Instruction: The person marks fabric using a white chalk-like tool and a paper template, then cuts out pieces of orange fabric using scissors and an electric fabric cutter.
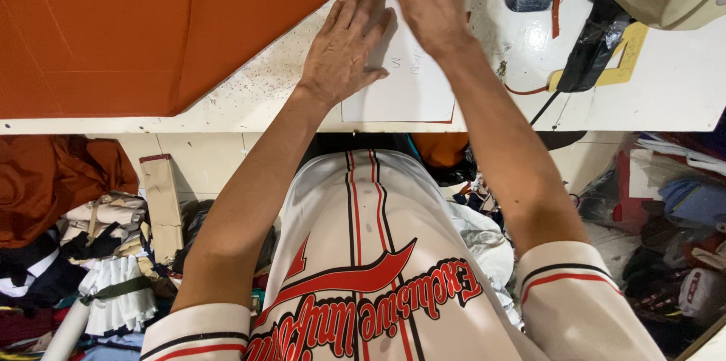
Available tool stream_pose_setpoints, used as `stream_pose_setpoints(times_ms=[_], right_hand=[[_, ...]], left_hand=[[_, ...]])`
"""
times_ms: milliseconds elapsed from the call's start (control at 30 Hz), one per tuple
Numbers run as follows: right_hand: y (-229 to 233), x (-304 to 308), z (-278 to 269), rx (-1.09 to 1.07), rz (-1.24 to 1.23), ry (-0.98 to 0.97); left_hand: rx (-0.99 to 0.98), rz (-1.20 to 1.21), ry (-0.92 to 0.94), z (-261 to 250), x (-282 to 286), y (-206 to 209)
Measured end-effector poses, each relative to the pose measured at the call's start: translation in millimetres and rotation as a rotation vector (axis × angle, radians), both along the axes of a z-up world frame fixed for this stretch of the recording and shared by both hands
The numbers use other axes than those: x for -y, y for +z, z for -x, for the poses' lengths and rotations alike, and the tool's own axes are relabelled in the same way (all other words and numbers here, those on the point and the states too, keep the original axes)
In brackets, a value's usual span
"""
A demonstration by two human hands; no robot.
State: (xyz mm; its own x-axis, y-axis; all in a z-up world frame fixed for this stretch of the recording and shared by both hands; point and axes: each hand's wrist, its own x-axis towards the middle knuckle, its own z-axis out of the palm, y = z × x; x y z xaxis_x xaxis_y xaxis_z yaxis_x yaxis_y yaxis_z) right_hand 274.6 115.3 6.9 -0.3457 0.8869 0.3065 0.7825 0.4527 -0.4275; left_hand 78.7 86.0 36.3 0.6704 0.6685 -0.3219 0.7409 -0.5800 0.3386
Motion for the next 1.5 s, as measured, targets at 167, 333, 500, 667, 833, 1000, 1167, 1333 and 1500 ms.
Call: stream_pose_setpoints(times_ms=[167, 333, 500, 667, 833, 1000, 1167, 1333, 1500], right_hand=[[20.3, 14.7, -51.8, 0.099, -0.036, 0.003], [54.0, 35.2, -71.1, -0.029, 0.042, -0.19], [54.0, 50.1, -69.9, -0.441, 0.387, -0.384], [25.0, 53.1, -61.1, -0.445, 0.457, -0.399], [8.4, 49.3, -55.7, -0.263, 0.295, -0.373], [10.1, 43.9, -50.5, -0.306, 0.34, -0.413], [12.7, 42.8, -48.3, -0.135, 0.184, -0.351], [26.9, 54.9, -58.7, 0.04, 0.125, -0.259], [40.9, 64.8, -81.4, 0.156, 0.003, -0.133]], left_hand=[[0.01, -0.042, 0.007, -4.8, -0.6, 4.5], [-0.101, -0.11, -0.015, -17.2, -0.9, 9.2], [-0.235, -0.205, -0.125, -27.3, 0.8, -3.2], [-0.207, -0.317, -0.18, -34.6, -0.3, -15.1], [-0.349, -0.224, -0.234, -46.5, -2.9, -3.6], [-0.397, -0.206, -0.227, -53.3, -5.9, 10.5], [-0.406, -0.222, -0.224, -54.6, -6.1, 11.3], [-0.436, -0.179, -0.215, -58.6, -6.8, 16.4], [-0.452, -0.206, -0.249, -58.6, -7.0, 20.5]])
